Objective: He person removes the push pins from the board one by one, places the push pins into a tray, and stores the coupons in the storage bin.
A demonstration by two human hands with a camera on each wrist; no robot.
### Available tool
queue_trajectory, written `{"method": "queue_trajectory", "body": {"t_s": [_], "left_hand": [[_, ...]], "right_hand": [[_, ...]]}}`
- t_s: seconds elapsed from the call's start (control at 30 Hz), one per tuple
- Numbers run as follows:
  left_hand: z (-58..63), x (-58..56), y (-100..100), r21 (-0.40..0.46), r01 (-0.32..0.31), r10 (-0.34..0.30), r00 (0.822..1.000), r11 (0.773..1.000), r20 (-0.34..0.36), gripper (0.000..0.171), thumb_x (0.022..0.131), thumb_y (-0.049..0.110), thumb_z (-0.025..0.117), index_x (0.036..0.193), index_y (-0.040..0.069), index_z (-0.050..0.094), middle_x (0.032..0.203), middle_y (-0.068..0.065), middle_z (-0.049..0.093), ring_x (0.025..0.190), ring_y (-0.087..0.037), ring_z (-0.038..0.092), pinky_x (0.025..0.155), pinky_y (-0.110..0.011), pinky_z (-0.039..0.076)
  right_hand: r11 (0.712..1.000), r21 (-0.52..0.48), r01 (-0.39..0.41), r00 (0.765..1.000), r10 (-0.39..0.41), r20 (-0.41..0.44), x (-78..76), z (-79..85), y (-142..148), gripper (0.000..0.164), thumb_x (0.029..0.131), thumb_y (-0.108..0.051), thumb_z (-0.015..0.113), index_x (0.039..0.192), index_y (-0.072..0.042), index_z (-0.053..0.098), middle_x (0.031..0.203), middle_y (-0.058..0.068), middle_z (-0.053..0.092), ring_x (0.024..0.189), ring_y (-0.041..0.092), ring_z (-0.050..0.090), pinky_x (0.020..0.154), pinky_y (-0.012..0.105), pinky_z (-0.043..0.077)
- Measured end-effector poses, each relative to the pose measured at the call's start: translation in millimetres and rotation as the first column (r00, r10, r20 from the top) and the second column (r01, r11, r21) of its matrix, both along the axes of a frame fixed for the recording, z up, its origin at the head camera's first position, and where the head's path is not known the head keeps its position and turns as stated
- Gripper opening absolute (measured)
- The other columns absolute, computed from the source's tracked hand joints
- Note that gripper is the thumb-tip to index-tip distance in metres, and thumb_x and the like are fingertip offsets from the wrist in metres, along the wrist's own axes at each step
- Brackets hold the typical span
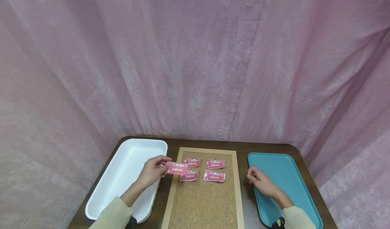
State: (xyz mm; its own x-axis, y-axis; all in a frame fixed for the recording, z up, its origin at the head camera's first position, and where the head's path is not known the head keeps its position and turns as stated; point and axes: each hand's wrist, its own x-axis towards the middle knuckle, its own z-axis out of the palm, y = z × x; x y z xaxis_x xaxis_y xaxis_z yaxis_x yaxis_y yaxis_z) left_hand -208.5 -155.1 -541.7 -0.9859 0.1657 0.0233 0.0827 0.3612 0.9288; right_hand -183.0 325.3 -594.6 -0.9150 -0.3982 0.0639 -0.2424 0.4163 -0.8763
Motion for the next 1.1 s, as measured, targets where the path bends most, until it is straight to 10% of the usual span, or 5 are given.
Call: {"method": "queue_trajectory", "body": {"t_s": [0.67, 1.1], "left_hand": [[-12.2, -13.9, -60.7, 0.052, -0.143, 0.141, 0.989, 0.988, 0.033, 0.028, 0.095, -0.005, 0.070, 0.123, -0.005, 0.071, 0.094, -0.016, 0.069, 0.065, -0.016, 0.066, 0.058, -0.027, 0.059], [-21.5, -20.2, -99.3, -0.084, -0.166, 0.173, 0.982, 0.983, 0.079, 0.026, 0.096, -0.004, 0.066, 0.121, -0.006, 0.071, 0.092, -0.016, 0.071, 0.069, -0.016, 0.068, 0.062, -0.029, 0.061]], "right_hand": [[0.987, 0.138, 0.078, 0.992, -0.091, 0.093, 4.7, -6.3, 57.0, 0.007, 0.105, -0.002, 0.059, 0.103, 0.005, 0.059, 0.090, 0.009, 0.058, 0.077, 0.008, 0.051, 0.068, 0.025, 0.043], [0.979, 0.187, 0.083, 0.987, -0.107, 0.122, 8.4, -10.4, 79.7, 0.009, 0.105, -0.002, 0.059, 0.102, 0.006, 0.060, 0.093, 0.011, 0.061, 0.081, 0.004, 0.052, 0.071, 0.024, 0.046]]}}
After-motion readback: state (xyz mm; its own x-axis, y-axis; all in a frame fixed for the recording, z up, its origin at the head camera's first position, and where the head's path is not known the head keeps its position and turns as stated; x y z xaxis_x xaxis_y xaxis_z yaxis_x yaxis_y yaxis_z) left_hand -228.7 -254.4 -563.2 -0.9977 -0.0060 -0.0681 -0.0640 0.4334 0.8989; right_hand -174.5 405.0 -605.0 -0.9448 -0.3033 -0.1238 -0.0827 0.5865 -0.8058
